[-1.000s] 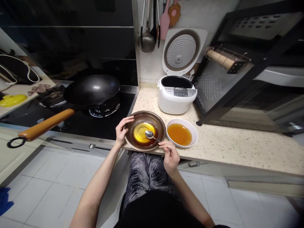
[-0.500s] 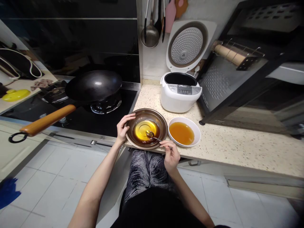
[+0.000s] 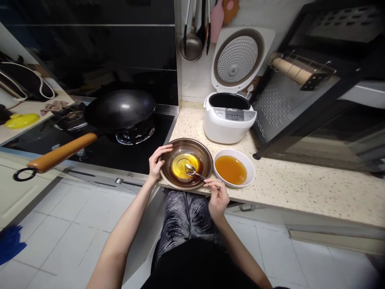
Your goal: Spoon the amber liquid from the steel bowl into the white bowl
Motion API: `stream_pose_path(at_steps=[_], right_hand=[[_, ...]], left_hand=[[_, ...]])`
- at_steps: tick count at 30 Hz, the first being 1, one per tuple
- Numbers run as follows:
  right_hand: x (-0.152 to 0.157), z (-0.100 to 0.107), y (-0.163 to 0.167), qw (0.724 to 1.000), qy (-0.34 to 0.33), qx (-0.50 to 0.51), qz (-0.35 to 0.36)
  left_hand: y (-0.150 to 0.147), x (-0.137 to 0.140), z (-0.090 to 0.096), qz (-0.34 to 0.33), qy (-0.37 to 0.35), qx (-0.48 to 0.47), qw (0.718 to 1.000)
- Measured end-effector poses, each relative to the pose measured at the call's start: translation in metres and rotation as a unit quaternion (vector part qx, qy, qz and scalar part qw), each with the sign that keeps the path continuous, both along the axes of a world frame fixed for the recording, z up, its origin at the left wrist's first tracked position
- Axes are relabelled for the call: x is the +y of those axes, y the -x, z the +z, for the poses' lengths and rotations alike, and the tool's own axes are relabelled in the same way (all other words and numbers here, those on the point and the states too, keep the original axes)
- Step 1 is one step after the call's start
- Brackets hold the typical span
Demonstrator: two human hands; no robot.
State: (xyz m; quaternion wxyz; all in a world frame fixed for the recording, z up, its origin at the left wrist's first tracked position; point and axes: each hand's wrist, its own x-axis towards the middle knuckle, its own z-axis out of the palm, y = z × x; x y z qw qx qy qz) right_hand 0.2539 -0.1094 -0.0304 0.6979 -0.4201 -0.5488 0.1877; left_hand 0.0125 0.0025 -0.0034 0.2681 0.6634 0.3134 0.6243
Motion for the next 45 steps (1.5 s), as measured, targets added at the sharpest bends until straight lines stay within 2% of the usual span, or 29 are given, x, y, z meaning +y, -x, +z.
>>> stream_pose_path(at_steps=[10, 22, 36, 45], right_hand=[[-0.001, 0.004, -0.001, 1.000, 0.002, 0.020, -0.012], [-0.001, 0.026, -0.007, 0.998, -0.038, 0.027, -0.043], [0.001, 0.044, -0.036, 0.987, -0.070, 0.056, -0.131], [0.003, 0.044, -0.061, 0.977, -0.080, 0.036, -0.194]], left_hand=[[0.000, 0.000, 0.000, 0.008, 0.005, 0.007, 1.000], [0.000, 0.000, 0.001, 0.013, 0.001, 0.013, 1.000], [0.001, -0.001, 0.001, 0.009, 0.003, 0.014, 1.000], [0.002, 0.000, -0.001, 0.009, 0.006, 0.013, 1.000]])
